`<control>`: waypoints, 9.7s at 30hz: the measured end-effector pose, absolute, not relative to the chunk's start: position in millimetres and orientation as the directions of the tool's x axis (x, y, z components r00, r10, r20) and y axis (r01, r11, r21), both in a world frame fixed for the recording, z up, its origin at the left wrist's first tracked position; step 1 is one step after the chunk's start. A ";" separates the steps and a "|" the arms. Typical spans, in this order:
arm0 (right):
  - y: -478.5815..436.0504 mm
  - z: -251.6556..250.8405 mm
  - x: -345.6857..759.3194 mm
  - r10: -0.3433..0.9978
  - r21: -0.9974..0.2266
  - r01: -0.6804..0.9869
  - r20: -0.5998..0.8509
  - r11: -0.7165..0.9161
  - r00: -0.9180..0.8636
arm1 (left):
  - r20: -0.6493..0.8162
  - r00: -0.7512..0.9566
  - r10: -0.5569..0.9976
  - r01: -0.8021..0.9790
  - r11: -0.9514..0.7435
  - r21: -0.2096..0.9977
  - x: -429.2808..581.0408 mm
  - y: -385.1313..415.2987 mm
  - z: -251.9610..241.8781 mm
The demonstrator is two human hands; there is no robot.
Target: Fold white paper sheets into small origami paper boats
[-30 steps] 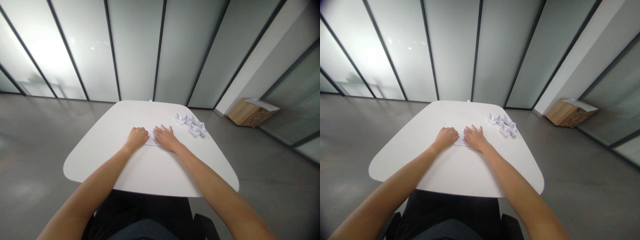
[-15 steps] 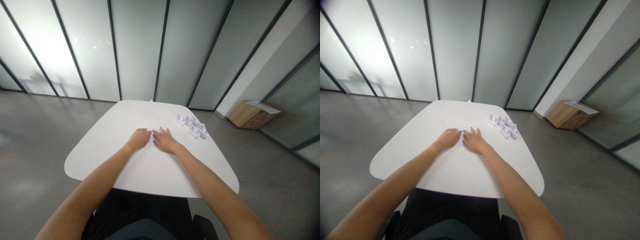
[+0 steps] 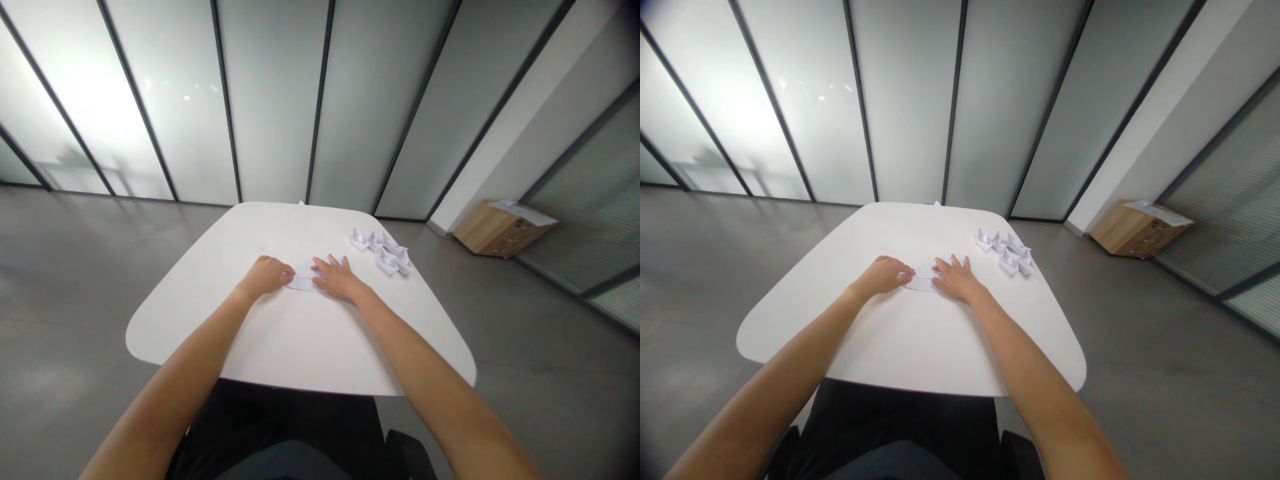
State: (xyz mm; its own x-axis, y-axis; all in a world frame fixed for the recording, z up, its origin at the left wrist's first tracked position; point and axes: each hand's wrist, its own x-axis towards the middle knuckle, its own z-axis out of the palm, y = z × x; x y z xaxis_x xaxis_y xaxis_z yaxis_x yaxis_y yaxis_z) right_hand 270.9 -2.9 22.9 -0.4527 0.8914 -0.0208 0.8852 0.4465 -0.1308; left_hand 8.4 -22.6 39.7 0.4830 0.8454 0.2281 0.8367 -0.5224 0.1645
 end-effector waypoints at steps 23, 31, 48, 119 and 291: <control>-19.4 26.2 249.9 0.727 -0.157 0.712 0.077 0.684 -0.682 | 0.309 0.561 0.768 0.783 -0.614 0.104 28.7 -12.9 30.7; -3.3 17.7 276.7 0.910 -0.127 0.904 0.135 0.407 -0.391 | 0.354 0.548 0.758 0.785 -0.612 0.095 26.2 -13.2 19.5; 3.4 16.2 275.0 0.968 -0.382 0.909 0.237 0.167 -0.078 | 0.309 0.492 0.814 0.823 -0.551 0.140 19.3 2.0 11.7; -24.6 62.5 324.9 0.784 -0.304 0.781 -0.142 0.546 -0.604 | 0.258 0.443 0.858 0.857 -0.490 0.158 27.4 -1.7 13.0; 2.3 31.3 304.6 0.659 -0.272 0.652 0.587 0.708 -0.471 | 0.505 0.414 0.757 0.603 -0.644 0.472 -24.1 4.9 35.9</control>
State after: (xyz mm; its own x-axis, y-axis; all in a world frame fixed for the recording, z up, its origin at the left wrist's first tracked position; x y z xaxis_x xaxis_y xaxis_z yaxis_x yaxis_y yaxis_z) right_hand 304.6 2.3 31.3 -0.4708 0.6588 0.5868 0.6517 0.7080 -0.2721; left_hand -24.1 4.9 35.9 0.4144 0.7574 0.5045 0.6025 -0.6438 0.4717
